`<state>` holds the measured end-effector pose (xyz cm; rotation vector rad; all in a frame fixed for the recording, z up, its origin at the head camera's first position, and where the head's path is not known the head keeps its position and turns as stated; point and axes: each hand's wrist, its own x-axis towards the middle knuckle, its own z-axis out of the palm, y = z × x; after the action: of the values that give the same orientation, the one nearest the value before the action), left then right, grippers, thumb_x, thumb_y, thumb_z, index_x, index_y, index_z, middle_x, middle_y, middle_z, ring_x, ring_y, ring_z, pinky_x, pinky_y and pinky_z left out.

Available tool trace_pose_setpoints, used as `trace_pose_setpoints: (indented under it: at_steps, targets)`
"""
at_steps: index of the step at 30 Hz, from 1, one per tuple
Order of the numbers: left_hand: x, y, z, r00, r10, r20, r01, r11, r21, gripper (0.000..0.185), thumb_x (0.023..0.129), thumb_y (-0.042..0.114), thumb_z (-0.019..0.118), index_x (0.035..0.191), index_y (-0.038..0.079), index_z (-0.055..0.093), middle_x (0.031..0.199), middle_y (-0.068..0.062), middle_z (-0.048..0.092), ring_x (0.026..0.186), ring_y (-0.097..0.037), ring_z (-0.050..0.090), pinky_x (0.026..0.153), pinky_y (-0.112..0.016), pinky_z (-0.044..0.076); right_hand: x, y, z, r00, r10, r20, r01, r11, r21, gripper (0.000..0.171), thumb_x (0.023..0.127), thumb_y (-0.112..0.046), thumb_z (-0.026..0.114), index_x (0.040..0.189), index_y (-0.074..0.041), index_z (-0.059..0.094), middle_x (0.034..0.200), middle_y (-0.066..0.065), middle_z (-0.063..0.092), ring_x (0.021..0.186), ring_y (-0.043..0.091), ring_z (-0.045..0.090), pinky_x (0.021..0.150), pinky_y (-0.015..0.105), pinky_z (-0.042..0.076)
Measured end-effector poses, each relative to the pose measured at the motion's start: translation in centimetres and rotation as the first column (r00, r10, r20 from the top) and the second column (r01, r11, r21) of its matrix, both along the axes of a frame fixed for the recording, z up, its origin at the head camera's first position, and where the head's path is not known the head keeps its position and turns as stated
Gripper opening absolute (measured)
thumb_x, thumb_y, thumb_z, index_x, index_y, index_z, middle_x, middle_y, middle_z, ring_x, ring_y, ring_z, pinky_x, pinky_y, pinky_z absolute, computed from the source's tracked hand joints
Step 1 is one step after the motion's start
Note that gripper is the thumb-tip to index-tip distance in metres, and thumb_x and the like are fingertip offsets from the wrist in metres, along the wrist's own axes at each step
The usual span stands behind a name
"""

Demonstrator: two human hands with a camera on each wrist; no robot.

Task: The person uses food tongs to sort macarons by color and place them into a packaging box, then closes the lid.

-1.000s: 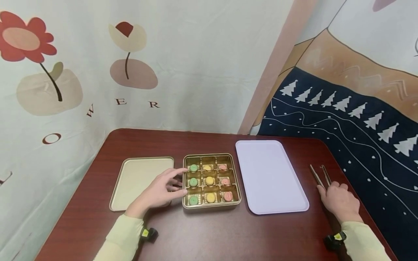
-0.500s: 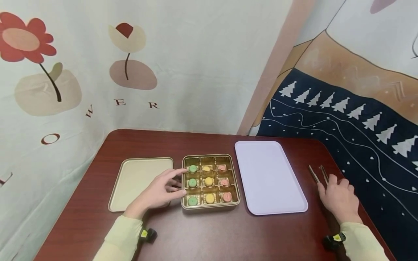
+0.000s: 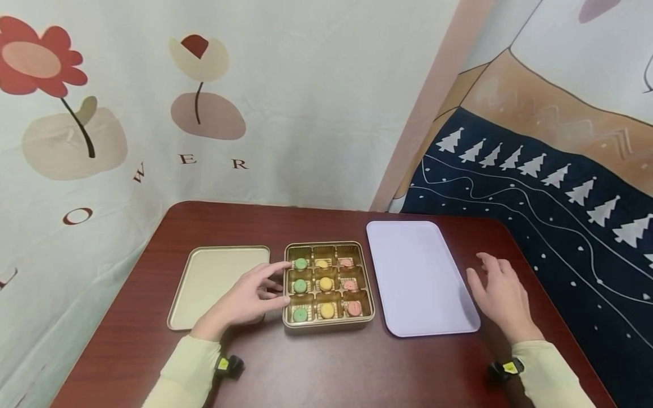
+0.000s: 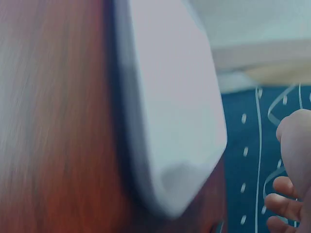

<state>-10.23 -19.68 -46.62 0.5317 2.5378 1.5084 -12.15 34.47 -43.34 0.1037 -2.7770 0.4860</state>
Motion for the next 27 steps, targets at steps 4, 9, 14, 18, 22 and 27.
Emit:
trace_pose_setpoints:
  at_steps: [4, 9, 14, 18, 22, 27]
  targets:
    - [0.0, -0.4, 0.5, 1.0, 0.016, -0.019, -0.016, 1.0, -0.011, 0.077, 0.09, 0.031, 0.086, 0.156, 0.016, 0.049, 0.137, -0.016, 0.059, 0.112, -0.029, 0.069, 0.093, -0.032, 0.064, -0.4, -2.6, 0.7, 0.999, 0.039, -0.027, -0.041, 0.997, -0.059, 0.047, 0.103, -0.024, 0.064, 0.144, -0.003, 0.054, 0.122, 0.025, 0.058, 0.1, 0.04, 0.062, 0.077, 0.065, 0.058]
    - [0.2, -1.4, 1.5, 0.996, 0.062, -0.065, -0.064, 0.998, -0.029, 0.074, 0.09, 0.027, 0.086, 0.154, 0.017, 0.052, 0.139, -0.02, 0.059, 0.113, -0.033, 0.069, 0.093, -0.037, 0.064, -1.1, -6.0, 1.5, 0.992, 0.115, -0.051, -0.119, 0.988, -0.094, 0.045, 0.102, -0.023, 0.066, 0.141, -0.003, 0.056, 0.117, 0.023, 0.063, 0.097, 0.038, 0.064, 0.073, 0.055, 0.058]
    - [0.4, -3.5, 2.6, 0.988, 0.101, -0.118, -0.11, 0.991, -0.076, 0.07, 0.091, 0.024, 0.085, 0.153, 0.014, 0.053, 0.143, -0.02, 0.059, 0.115, -0.036, 0.069, 0.093, -0.043, 0.065, -2.0, -9.3, 2.0, 0.973, 0.226, -0.049, -0.23, 0.964, -0.131, 0.045, 0.101, -0.022, 0.067, 0.141, -0.004, 0.057, 0.113, 0.019, 0.066, 0.096, 0.033, 0.065, 0.071, 0.046, 0.058]
    - [0.6, -5.6, 3.4, 0.974, 0.124, -0.189, -0.153, 0.977, -0.147, 0.068, 0.092, 0.026, 0.084, 0.151, 0.01, 0.055, 0.142, -0.019, 0.061, 0.117, -0.038, 0.067, 0.093, -0.049, 0.064, -2.7, -12.2, 2.4, 0.952, 0.302, -0.038, -0.304, 0.938, -0.169, 0.045, 0.102, -0.022, 0.068, 0.141, -0.003, 0.056, 0.113, 0.017, 0.067, 0.096, 0.031, 0.066, 0.074, 0.046, 0.06]
    - [1.2, -7.7, 4.3, 0.952, 0.156, -0.261, -0.216, 0.952, -0.218, 0.066, 0.09, 0.027, 0.086, 0.148, 0.012, 0.057, 0.139, -0.016, 0.062, 0.115, -0.036, 0.067, 0.09, -0.05, 0.064, -2.8, -15.3, 2.7, 0.923, 0.382, -0.04, -0.382, 0.901, -0.204, 0.045, 0.101, -0.021, 0.069, 0.141, -0.003, 0.056, 0.111, 0.015, 0.066, 0.095, 0.031, 0.066, 0.074, 0.043, 0.059]
    - [2.1, -10.4, 5.1, 0.921, 0.184, -0.343, -0.297, 0.902, -0.313, 0.065, 0.088, 0.03, 0.087, 0.145, 0.013, 0.06, 0.133, -0.012, 0.064, 0.107, -0.033, 0.069, 0.082, -0.047, 0.064, -2.6, -19.3, 2.6, 0.863, 0.502, -0.054, -0.501, 0.837, -0.221, 0.046, 0.1, -0.021, 0.07, 0.14, -0.002, 0.057, 0.107, 0.014, 0.065, 0.092, 0.026, 0.065, 0.074, 0.039, 0.057]
